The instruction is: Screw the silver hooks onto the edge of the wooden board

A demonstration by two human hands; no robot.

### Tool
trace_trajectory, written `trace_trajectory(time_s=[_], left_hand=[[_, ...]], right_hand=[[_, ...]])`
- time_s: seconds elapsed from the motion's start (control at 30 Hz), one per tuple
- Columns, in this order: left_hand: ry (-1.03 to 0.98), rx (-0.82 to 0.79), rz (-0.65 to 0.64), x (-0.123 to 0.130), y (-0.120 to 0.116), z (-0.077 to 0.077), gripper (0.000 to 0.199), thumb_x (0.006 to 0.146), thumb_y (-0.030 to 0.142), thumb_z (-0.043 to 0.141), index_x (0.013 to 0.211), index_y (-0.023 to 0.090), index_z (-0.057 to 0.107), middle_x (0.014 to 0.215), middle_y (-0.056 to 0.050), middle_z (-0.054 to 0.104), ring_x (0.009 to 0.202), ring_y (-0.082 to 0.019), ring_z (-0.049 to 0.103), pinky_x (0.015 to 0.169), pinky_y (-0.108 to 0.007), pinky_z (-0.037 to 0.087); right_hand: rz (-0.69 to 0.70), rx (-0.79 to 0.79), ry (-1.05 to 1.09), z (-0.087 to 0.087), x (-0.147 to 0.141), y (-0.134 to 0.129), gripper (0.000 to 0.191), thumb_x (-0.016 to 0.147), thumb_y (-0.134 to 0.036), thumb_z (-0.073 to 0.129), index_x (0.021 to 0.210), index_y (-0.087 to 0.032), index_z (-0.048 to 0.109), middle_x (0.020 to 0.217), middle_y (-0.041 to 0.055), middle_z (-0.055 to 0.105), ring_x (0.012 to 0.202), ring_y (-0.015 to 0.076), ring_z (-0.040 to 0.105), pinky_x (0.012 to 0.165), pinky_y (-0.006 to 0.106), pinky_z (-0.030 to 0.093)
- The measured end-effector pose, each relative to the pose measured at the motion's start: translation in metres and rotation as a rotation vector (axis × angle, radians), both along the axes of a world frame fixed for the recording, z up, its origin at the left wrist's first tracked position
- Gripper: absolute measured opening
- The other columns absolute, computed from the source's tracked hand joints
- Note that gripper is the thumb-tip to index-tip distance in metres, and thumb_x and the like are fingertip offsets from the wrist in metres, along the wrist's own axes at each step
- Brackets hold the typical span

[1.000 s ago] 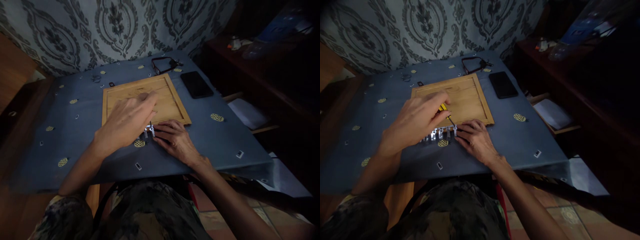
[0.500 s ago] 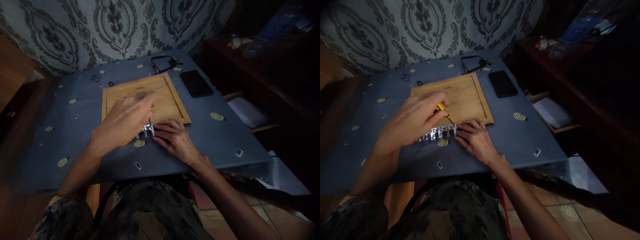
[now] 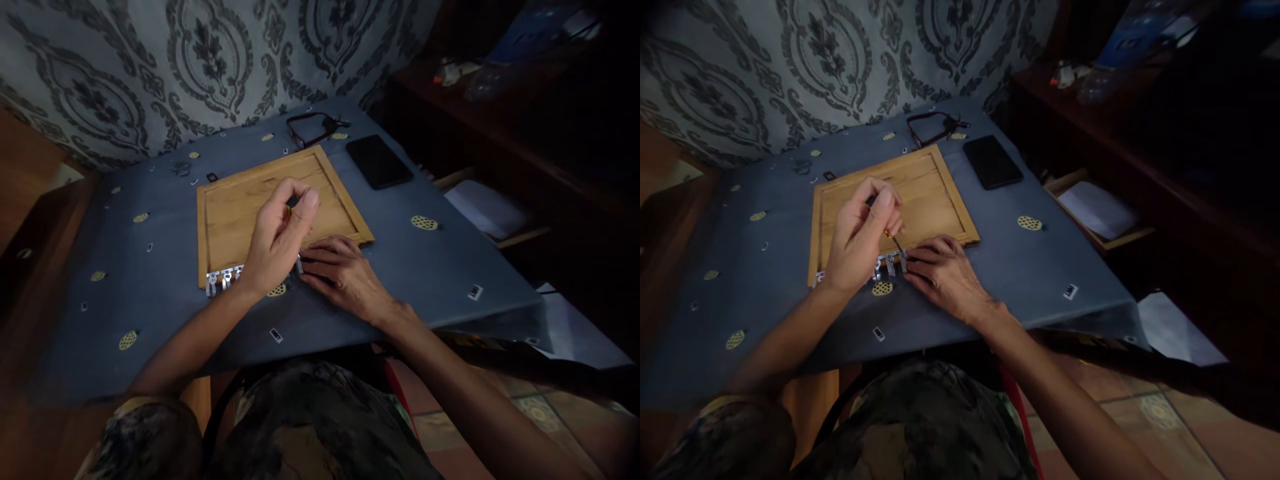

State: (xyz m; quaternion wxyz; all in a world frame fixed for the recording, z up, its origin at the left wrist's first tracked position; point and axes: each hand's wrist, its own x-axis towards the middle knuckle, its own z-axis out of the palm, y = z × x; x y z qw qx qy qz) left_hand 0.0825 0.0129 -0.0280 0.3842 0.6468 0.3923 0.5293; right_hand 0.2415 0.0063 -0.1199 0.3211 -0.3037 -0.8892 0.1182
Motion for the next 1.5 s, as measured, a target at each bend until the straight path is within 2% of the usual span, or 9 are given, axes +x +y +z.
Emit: trace_trajectory(time_s=[0.13,0.27,0.43,0.63,0.73,0.87,0.97,1.27,1.5], left_hand=[[-0.135,0.004,0.062,0.007,0.002,-0.007,0.034,0.1,0.044,0.051,0.075,0.023,0.044,0.062,0.006,0.027,0.048,-0.009,0.025,0.046,-0.026,0.024],[-0.198,-0.035,0.109,0.01,0.007,-0.004,0.038,0.102,0.038,0.046,0.069,0.022,0.041,0.056,0.007,0.02,0.045,-0.008,0.018,0.043,-0.025,0.021],[-0.312,-0.063,0.033,0.01,0.012,0.0,0.038,0.102,0.03,0.046,0.064,0.021,0.044,0.047,0.009,0.016,0.039,-0.006,0.011,0.039,-0.024,0.015],[-0.291,-0.101,-0.088,0.004,0.014,0.001,0.036,0.101,0.03,0.048,0.066,0.022,0.047,0.044,0.01,0.015,0.036,-0.007,0.01,0.038,-0.025,0.015],[-0.323,-0.101,-0.082,0.002,0.015,0.006,0.036,0.099,0.032,0.053,0.065,0.022,0.047,0.044,0.01,0.016,0.035,-0.006,0.011,0.037,-0.024,0.014],[-0.421,0.016,-0.049,-0.002,0.015,0.019,0.042,0.091,0.046,0.068,0.063,0.02,0.049,0.043,0.012,0.016,0.034,-0.004,0.011,0.035,-0.021,0.014],[-0.441,0.036,-0.036,-0.002,0.013,0.025,0.045,0.088,0.052,0.07,0.063,0.02,0.05,0.043,0.012,0.015,0.034,-0.004,0.011,0.034,-0.02,0.013],[-0.421,-0.007,-0.047,0.007,0.012,0.011,0.051,0.083,0.062,0.069,0.062,0.02,0.051,0.043,0.011,0.015,0.034,-0.005,0.01,0.036,-0.023,0.01],[-0.426,-0.025,-0.056,0.005,0.013,0.01,0.049,0.083,0.059,0.072,0.063,0.019,0.051,0.043,0.011,0.019,0.035,-0.004,0.011,0.036,-0.023,0.011]], right_hand=[[-0.017,-0.031,0.005,-0.001,0.0,0.0,0.02,0.098,-0.034,0.06,0.109,-0.029,0.077,0.121,0.0007,0.076,0.115,0.0257,0.062,0.102,0.05,0.045],[-0.012,-0.038,0.017,-0.001,0.0,0.001,0.022,0.099,-0.036,0.059,0.11,-0.029,0.077,0.12,0.0008,0.076,0.114,0.0253,0.062,0.102,0.049,0.045],[-0.004,-0.059,0.022,0.001,0.0,0.001,0.021,0.099,-0.034,0.058,0.108,-0.031,0.077,0.121,-0.0001,0.076,0.115,0.0253,0.061,0.103,0.05,0.044],[0.004,-0.04,0.013,0.002,0.001,0.0,0.023,0.1,-0.034,0.056,0.11,-0.027,0.076,0.122,0.0005,0.075,0.115,0.0249,0.061,0.103,0.049,0.044],[0.002,-0.047,0.019,0.001,0.001,0.0,0.024,0.101,-0.035,0.055,0.109,-0.027,0.076,0.122,0.0014,0.075,0.115,0.025,0.061,0.104,0.049,0.043],[0.014,-0.046,0.036,0.0,0.0,0.001,0.023,0.1,-0.034,0.056,0.108,-0.026,0.076,0.12,0.0034,0.076,0.114,0.0251,0.062,0.102,0.049,0.044],[0.012,-0.026,0.04,0.0,0.0,0.001,0.025,0.101,-0.035,0.055,0.107,-0.024,0.076,0.119,0.0036,0.076,0.113,0.025,0.062,0.102,0.048,0.044],[0.015,-0.068,0.029,0.002,0.001,0.0,0.024,0.101,-0.035,0.056,0.111,-0.027,0.076,0.12,0.0028,0.076,0.115,0.0258,0.061,0.103,0.05,0.043],[0.016,-0.077,0.024,0.001,0.001,0.001,0.024,0.1,-0.035,0.056,0.113,-0.029,0.076,0.122,0.0023,0.075,0.116,0.0256,0.061,0.103,0.05,0.042]])
